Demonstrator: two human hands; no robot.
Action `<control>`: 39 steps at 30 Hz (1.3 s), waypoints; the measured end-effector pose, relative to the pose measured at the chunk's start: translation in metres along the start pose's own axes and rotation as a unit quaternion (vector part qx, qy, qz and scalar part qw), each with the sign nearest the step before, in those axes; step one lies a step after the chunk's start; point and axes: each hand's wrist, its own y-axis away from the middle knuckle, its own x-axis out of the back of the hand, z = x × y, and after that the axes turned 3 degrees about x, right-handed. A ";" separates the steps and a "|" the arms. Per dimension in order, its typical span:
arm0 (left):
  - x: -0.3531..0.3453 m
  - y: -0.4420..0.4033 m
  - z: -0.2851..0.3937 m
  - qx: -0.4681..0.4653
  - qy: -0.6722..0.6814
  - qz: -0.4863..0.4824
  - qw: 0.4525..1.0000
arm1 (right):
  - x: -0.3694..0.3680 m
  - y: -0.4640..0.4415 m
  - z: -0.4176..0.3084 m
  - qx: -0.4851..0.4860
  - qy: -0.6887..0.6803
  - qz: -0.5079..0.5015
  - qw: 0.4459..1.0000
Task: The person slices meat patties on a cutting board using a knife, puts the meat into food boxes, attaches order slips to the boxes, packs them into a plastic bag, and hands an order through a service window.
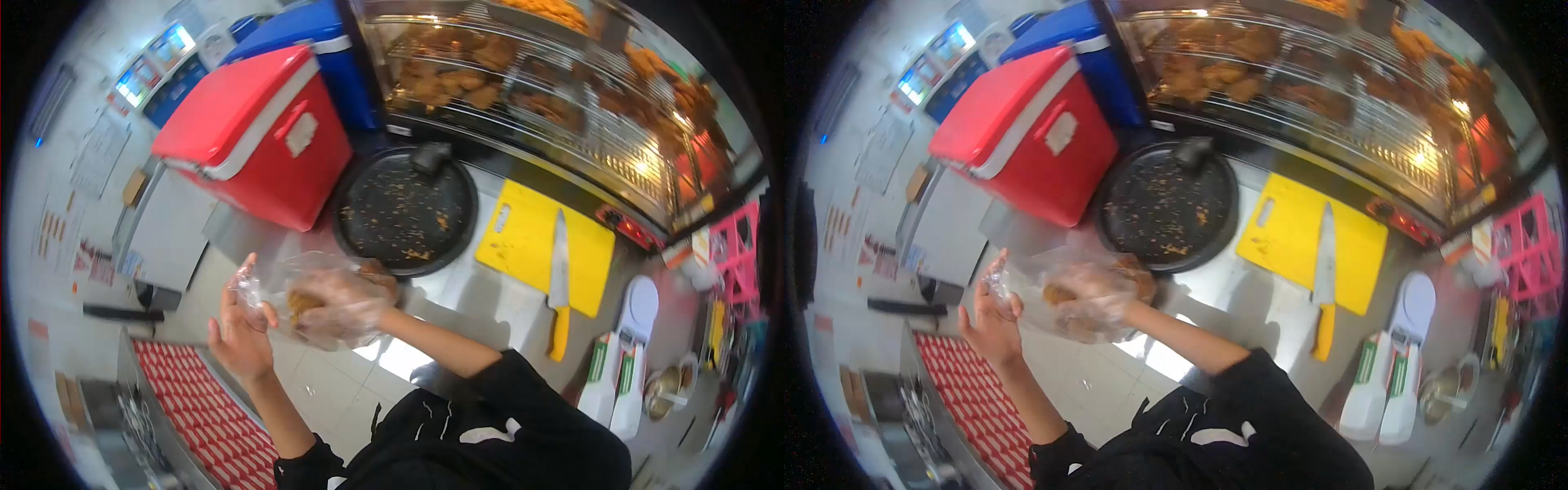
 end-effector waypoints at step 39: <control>-0.273 0.185 -0.161 -0.108 -0.364 -0.177 0.908 | 0.282 0.705 -0.299 -0.422 0.543 0.648 0.327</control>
